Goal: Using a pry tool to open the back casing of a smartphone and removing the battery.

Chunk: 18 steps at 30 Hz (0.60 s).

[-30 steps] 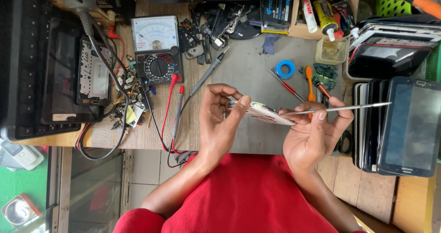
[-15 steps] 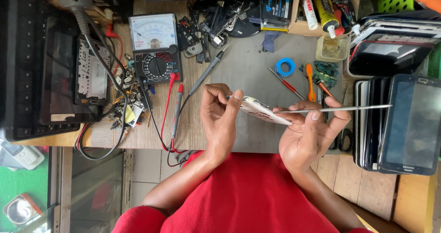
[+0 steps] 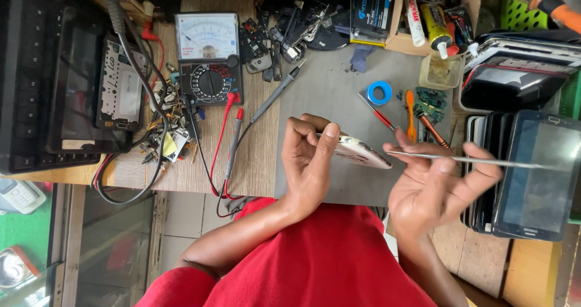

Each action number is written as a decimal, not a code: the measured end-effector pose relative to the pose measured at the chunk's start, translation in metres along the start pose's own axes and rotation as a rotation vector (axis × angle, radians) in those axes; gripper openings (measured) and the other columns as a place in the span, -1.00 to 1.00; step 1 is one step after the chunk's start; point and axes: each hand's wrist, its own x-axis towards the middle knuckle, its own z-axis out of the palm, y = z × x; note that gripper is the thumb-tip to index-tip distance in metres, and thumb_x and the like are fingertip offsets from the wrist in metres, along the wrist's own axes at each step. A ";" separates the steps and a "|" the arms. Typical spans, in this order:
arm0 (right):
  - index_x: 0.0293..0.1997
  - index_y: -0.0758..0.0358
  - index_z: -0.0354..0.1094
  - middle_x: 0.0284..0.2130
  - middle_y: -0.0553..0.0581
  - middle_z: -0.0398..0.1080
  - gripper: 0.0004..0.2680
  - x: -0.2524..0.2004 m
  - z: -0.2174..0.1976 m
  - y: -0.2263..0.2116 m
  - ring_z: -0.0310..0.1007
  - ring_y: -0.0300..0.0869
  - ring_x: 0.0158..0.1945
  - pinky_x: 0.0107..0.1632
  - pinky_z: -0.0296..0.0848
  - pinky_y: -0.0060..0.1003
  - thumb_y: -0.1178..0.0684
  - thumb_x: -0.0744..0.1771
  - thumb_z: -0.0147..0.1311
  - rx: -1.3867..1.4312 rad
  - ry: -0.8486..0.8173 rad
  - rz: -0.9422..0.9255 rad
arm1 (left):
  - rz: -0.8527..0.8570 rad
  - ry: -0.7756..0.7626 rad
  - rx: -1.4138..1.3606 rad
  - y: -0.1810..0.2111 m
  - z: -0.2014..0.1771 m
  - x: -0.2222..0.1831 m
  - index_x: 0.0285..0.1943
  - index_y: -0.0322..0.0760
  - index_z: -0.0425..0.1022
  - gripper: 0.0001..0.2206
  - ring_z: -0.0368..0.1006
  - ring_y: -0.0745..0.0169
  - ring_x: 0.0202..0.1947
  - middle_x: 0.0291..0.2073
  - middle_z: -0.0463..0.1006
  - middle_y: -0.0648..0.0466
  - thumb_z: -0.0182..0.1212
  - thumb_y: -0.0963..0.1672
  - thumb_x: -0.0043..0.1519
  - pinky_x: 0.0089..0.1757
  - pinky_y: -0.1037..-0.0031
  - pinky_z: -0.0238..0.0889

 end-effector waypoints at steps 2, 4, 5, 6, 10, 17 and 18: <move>0.24 0.05 -0.12 -0.38 0.48 0.30 -0.83 0.012 0.005 -0.024 0.40 0.19 -0.36 -0.03 0.66 0.27 0.11 0.50 -0.25 -0.069 -0.119 -0.131 | 0.006 -0.008 0.032 0.004 0.005 0.000 -0.30 -0.14 0.03 -0.72 0.11 0.34 -0.39 -0.41 0.22 0.15 0.10 -0.14 0.36 -0.24 0.46 0.09; 0.19 0.02 -0.18 -0.44 0.51 0.24 -0.83 0.025 0.004 -0.038 0.31 0.16 -0.46 -0.09 0.63 0.33 0.18 0.49 -0.33 -0.143 -0.228 -0.267 | 0.010 -0.023 0.061 0.006 0.010 0.001 -0.31 -0.15 0.03 -0.72 0.11 0.34 -0.39 -0.41 0.20 0.15 0.09 -0.14 0.36 -0.24 0.46 0.09; 0.24 0.04 -0.19 -0.39 0.54 0.26 -0.77 0.032 0.002 -0.039 0.41 0.20 -0.41 -0.10 0.66 0.34 0.24 0.47 -0.35 -0.137 -0.371 -0.405 | 0.016 -0.030 0.084 0.008 0.012 0.001 -0.31 -0.15 0.04 -0.73 0.10 0.35 -0.39 -0.41 0.19 0.15 0.08 -0.14 0.36 -0.24 0.47 0.09; 0.29 0.05 -0.19 -0.35 0.58 0.27 -0.72 0.040 -0.001 -0.041 0.51 0.23 -0.35 -0.10 0.69 0.34 0.30 0.45 -0.38 -0.131 -0.517 -0.543 | 0.025 -0.036 0.107 0.009 0.015 0.002 -0.31 -0.15 0.04 -0.73 0.10 0.35 -0.39 -0.41 0.19 0.16 0.08 -0.15 0.36 -0.25 0.48 0.09; 0.17 0.31 -0.21 -0.15 0.66 0.38 -0.74 0.052 -0.012 -0.041 0.63 0.34 -0.10 0.00 0.73 -0.01 0.44 0.39 -0.44 -0.243 -0.718 -0.633 | 0.028 -0.054 0.156 0.014 0.020 0.002 -0.31 -0.16 0.06 -0.74 0.10 0.37 -0.39 -0.42 0.21 0.17 0.09 -0.14 0.36 -0.26 0.49 0.06; 0.31 0.40 -0.03 0.13 0.47 0.38 -0.74 0.059 -0.040 -0.033 0.31 -0.13 -0.33 -0.29 0.38 -0.50 0.23 0.43 -0.30 -0.379 -0.900 -0.419 | 0.036 -0.056 0.184 0.015 0.020 0.001 -0.32 -0.15 0.06 -0.73 0.10 0.36 -0.37 -0.42 0.21 0.17 0.10 -0.14 0.36 -0.24 0.50 0.05; 0.31 0.52 0.10 0.29 0.33 0.34 -0.68 0.063 -0.051 -0.030 -0.03 -0.47 -0.65 -0.45 0.10 -0.65 0.13 0.42 -0.29 -0.448 -1.013 -0.260 | 0.036 -0.061 0.182 0.015 0.021 0.001 -0.32 -0.16 0.05 -0.73 0.11 0.36 -0.37 -0.42 0.20 0.17 0.10 -0.14 0.36 -0.25 0.49 0.06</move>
